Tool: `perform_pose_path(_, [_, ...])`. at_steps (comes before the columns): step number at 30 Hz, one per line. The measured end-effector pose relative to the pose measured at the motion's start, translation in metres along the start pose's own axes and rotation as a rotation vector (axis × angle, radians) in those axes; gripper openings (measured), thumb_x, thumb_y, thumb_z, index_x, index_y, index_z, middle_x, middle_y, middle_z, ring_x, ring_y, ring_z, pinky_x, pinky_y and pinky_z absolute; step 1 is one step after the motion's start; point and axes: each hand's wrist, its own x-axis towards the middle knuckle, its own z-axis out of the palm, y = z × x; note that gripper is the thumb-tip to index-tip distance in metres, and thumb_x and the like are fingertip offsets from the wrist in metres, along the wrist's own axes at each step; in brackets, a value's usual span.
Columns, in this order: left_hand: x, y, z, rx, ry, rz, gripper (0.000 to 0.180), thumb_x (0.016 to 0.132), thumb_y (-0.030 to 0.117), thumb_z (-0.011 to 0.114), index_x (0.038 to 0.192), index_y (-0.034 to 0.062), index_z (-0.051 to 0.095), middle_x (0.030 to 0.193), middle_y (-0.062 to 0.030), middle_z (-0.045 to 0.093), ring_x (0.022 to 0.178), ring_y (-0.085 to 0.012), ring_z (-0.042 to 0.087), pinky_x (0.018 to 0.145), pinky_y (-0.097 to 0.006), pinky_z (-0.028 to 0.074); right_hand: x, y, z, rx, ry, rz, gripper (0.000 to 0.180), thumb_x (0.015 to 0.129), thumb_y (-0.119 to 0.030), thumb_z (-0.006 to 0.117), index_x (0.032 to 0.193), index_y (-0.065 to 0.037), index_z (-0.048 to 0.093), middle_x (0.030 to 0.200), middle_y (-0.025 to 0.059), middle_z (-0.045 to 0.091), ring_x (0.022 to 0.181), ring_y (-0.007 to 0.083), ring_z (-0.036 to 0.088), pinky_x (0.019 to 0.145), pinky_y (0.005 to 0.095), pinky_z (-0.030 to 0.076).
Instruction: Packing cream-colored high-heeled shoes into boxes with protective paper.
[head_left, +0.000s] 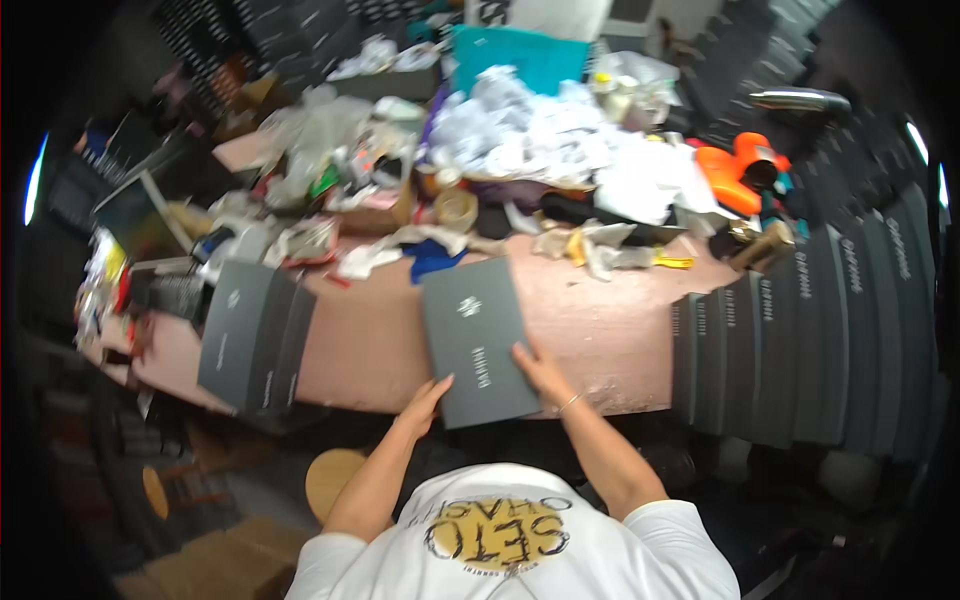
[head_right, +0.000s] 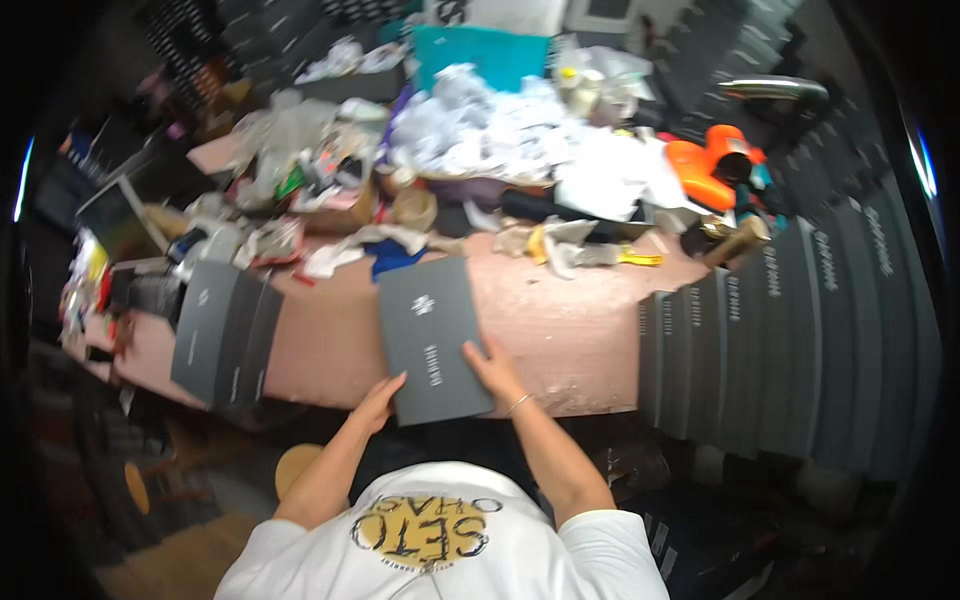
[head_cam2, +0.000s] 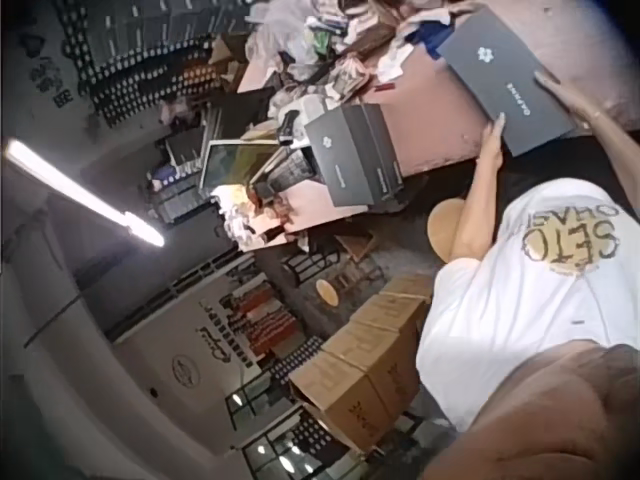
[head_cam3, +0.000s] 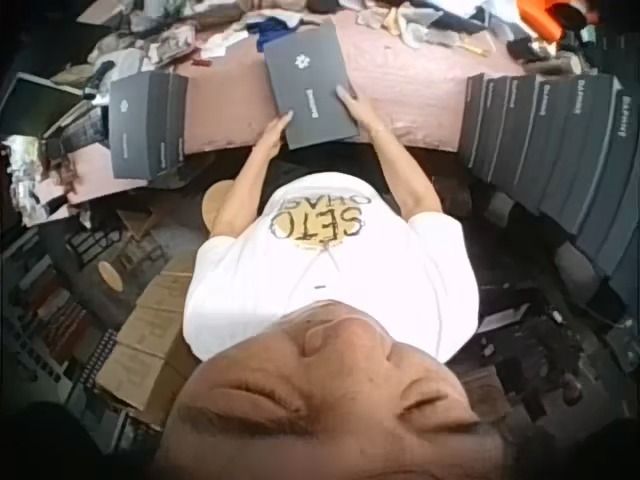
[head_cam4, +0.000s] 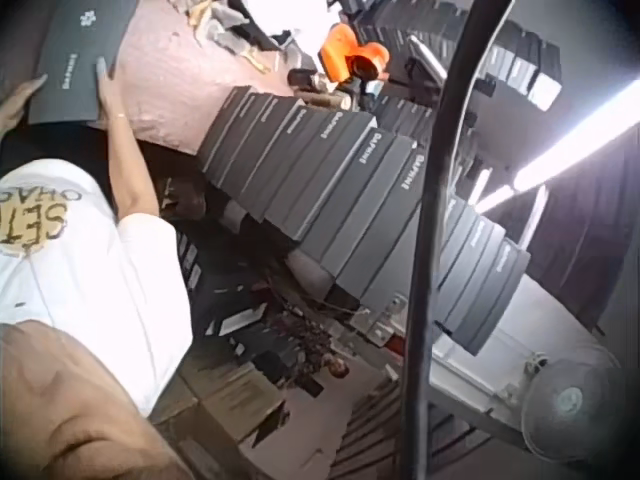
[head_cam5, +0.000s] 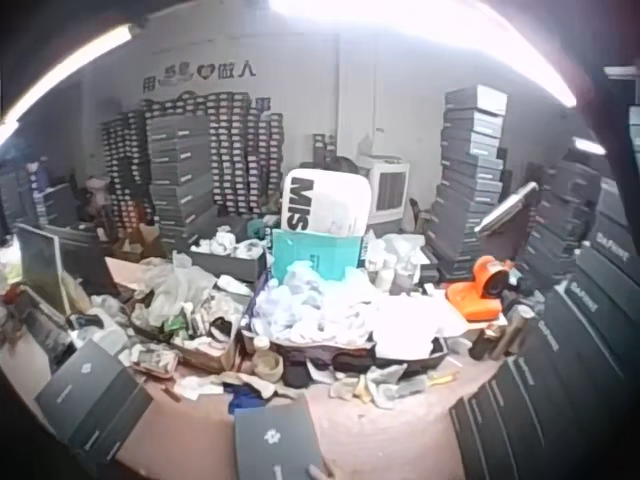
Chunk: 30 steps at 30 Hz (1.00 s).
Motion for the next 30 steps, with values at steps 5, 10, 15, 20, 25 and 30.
perform_pose_path(5, [-0.054, 0.064, 0.086, -0.494, -0.15, 0.272, 0.051, 0.086, 0.036, 0.056, 0.125, 0.0044, 0.048, 0.118, -0.0094, 0.056, 0.11, -0.021, 0.054, 0.096, -0.036, 0.042, -0.085, -0.115, -0.049, -0.106, 0.006, -0.375, 0.088, 0.079, -0.038, 0.068, 0.144, -0.002, 0.021, 0.148, 0.0277, 0.012, 0.139, 0.0393, 0.01, 0.111, 0.0435, 0.014])
perform_pose_path(10, [-0.13, 0.209, 0.211, -0.419, -0.725, 0.633, 0.04, 0.093, 0.037, 0.046, 0.117, 0.0069, 0.053, 0.106, -0.0047, 0.06, 0.097, -0.0149, 0.059, 0.085, -0.031, 0.048, -0.217, -0.253, -0.136, -0.631, 0.363, -1.156, 0.098, 0.067, -0.053, 0.076, 0.138, -0.001, 0.032, 0.146, 0.028, 0.017, 0.137, 0.0426, 0.018, 0.109, 0.0473, 0.021])
perform_pose_path(15, [-0.243, 0.288, 0.361, -0.026, -0.969, 0.841, 0.059, 0.094, 0.05, 0.042, 0.133, 0.0051, 0.04, 0.125, -0.0102, 0.051, 0.112, -0.0191, 0.053, 0.09, -0.033, 0.047, -0.32, -0.342, -0.229, -0.727, 1.222, -1.347, 0.068, 0.087, -0.049, 0.055, 0.135, -0.005, 0.037, 0.134, 0.0107, 0.041, 0.121, 0.0226, 0.044, 0.099, 0.0372, 0.039])
perform_pose_path(20, [-0.286, 0.302, 0.452, 0.509, -1.214, 1.234, 0.072, 0.089, 0.054, 0.049, 0.14, 0.0063, 0.033, 0.136, -0.0147, 0.043, 0.124, -0.0242, 0.042, 0.094, -0.036, 0.042, -0.454, -0.395, -0.381, -0.365, 1.246, -1.053, 0.053, 0.094, -0.037, 0.05, 0.134, -0.003, 0.04, 0.134, 0.009, 0.044, 0.121, 0.0213, 0.045, 0.1, 0.0352, 0.037])
perform_pose_path(25, [-0.209, 0.249, 0.33, 0.799, -1.037, 1.413, 0.058, 0.085, 0.028, 0.064, 0.136, 0.008, 0.043, 0.14, -0.014, 0.041, 0.13, -0.0241, 0.037, 0.103, -0.038, 0.032, -0.435, -0.327, -0.351, -0.506, 1.623, -1.102, 0.046, 0.096, -0.022, 0.049, 0.133, 0.002, 0.038, 0.135, 0.0152, 0.044, 0.12, 0.0227, 0.047, 0.099, 0.038, 0.039])
perform_pose_path(30, [-0.141, 0.226, 0.007, 0.971, 0.497, 1.179, 0.056, 0.083, 0.023, 0.065, 0.13, 0.001, 0.045, 0.138, -0.0228, 0.039, 0.131, -0.0355, 0.034, 0.107, -0.041, 0.027, -0.335, -0.185, -0.208, -0.44, 0.869, -0.975, 0.035, 0.096, -0.015, 0.048, 0.126, 0.002, 0.046, 0.11, 0.0117, 0.06, 0.089, 0.0177, 0.059, 0.082, 0.0291, 0.048])
